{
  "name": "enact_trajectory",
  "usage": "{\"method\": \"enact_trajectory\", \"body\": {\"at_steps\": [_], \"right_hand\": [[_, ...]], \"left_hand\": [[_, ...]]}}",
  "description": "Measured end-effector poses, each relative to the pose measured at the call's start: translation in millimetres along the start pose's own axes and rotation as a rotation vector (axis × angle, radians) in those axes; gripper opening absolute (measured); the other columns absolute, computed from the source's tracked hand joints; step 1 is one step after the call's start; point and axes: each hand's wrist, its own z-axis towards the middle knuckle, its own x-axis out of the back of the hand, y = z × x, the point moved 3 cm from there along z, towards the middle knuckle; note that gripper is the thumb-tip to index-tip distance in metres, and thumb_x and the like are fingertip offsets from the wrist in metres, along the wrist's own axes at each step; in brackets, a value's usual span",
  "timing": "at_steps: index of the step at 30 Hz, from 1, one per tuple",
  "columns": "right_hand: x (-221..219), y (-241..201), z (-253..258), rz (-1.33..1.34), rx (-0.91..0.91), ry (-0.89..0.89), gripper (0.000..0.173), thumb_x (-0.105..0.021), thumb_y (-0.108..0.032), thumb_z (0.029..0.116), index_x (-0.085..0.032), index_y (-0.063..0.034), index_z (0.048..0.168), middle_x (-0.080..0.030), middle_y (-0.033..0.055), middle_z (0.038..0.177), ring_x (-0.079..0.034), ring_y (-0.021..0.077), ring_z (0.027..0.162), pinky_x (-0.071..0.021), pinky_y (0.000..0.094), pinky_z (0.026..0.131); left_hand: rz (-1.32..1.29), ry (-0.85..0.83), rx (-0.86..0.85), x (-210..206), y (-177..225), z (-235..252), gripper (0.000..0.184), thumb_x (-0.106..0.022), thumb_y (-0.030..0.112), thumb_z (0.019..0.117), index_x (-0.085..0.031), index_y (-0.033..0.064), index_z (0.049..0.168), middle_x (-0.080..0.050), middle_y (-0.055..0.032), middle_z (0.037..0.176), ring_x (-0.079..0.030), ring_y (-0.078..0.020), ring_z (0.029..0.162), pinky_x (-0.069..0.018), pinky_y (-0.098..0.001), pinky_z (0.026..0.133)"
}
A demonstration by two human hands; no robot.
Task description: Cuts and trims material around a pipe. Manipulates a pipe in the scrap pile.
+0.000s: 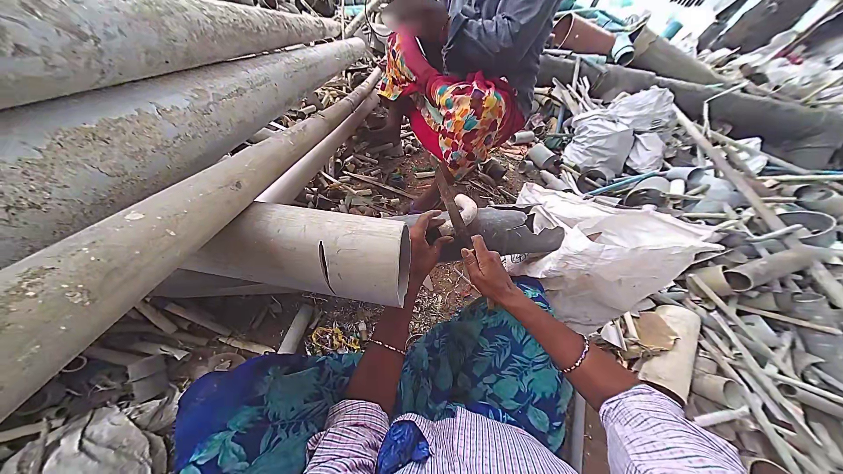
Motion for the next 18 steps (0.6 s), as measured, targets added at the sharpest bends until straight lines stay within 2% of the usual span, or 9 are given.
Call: {"method": "enact_trajectory", "body": {"at_steps": [2,5,7,10,12,14,16,18], "right_hand": [[3,2,5,0.017,-0.070,0.034,0.029,-0.042,-0.020,0.1100,-0.049,0.0060,0.120,-0.048,0.0085,0.063,-0.054,0.0210,0.053,-0.0490,0.0388,0.055],[8,-2,3,-0.027,-0.075,0.034,0.029,-0.043,-0.018,0.1089,-0.049,0.0082,0.120,-0.049,0.0101,0.064,-0.054,0.0231,0.056,-0.0485,0.0403,0.058],[17,-1,4,-0.040,-0.103,0.005,0.032,-0.042,-0.018,0.1091,-0.050,0.0099,0.123,-0.052,0.0121,0.067,-0.056,0.0243,0.059,-0.0489,0.0414,0.062],[14,0,6,0.015,-0.159,-0.018,0.033,-0.038,-0.020,0.1112,-0.047,0.0086,0.126,-0.054,0.0114,0.071,-0.059,0.0224,0.059,-0.0522,0.0395,0.063],[7,-5,1,-0.025,-0.067,-0.047,0.035,-0.038,-0.020,0.1094,-0.051,0.0100,0.121,-0.054,0.0126,0.070,-0.058,0.0262,0.063,-0.0492,0.0425,0.065],[3,-8,-1,-0.065,-0.034,-0.047,0.035,-0.040,-0.021,0.1090,-0.052,0.0096,0.122,-0.056,0.0155,0.070,-0.061,0.0322,0.066,-0.0497,0.0483,0.066],[4,-4,-1,-0.043,-0.088,0.021,0.031,-0.041,-0.019,0.1100,-0.050,0.0082,0.123,-0.053,0.0144,0.066,-0.059,0.0297,0.060,-0.0501,0.0458,0.060],[5,-4,0,-0.066,-0.078,0.029,0.031,-0.043,-0.018,0.1095,-0.049,0.0086,0.123,-0.053,0.0144,0.066,-0.058,0.0301,0.059,-0.0491,0.0457,0.059]], "left_hand": [[-0.008,-0.004,0.035,1,4,0,0.060,-0.081,0.001,0.0839,-0.054,-0.0006,0.137,-0.072,-0.0168,0.120,-0.070,-0.0278,0.110,-0.0547,-0.0406,0.097],[-0.021,0.006,0.014,-1,2,4,0.057,-0.081,0.000,0.0825,-0.057,-0.0038,0.134,-0.073,-0.0178,0.117,-0.071,-0.0269,0.107,-0.0557,-0.0401,0.096],[-0.048,0.054,-0.003,-5,5,13,0.054,-0.082,-0.004,0.0785,-0.061,-0.0121,0.127,-0.074,-0.0234,0.111,-0.073,-0.0309,0.103,-0.0561,-0.0429,0.096],[-0.080,0.081,0.050,0,17,13,0.051,-0.079,-0.008,0.0800,-0.059,-0.0153,0.126,-0.072,-0.0276,0.112,-0.071,-0.0344,0.105,-0.0540,-0.0441,0.097],[-0.079,0.062,0.069,0,18,13,0.052,-0.079,-0.007,0.0814,-0.059,-0.0143,0.128,-0.071,-0.0274,0.114,-0.071,-0.0344,0.107,-0.0536,-0.0444,0.098],[-0.025,0.021,0.028,0,9,11,0.052,-0.080,-0.002,0.0833,-0.059,-0.0080,0.131,-0.072,-0.0222,0.117,-0.071,-0.0299,0.108,-0.0548,-0.0425,0.098],[0.035,-0.011,0.004,0,4,0,0.054,-0.081,0.004,0.0849,-0.059,-0.0012,0.133,-0.073,-0.0164,0.119,-0.071,-0.0259,0.109,-0.0551,-0.0406,0.099],[0.041,0.000,-0.026,0,4,-1,0.053,-0.081,0.004,0.0846,-0.059,-0.0016,0.133,-0.073,-0.0169,0.118,-0.071,-0.0264,0.107,-0.0557,-0.0408,0.097]]}}
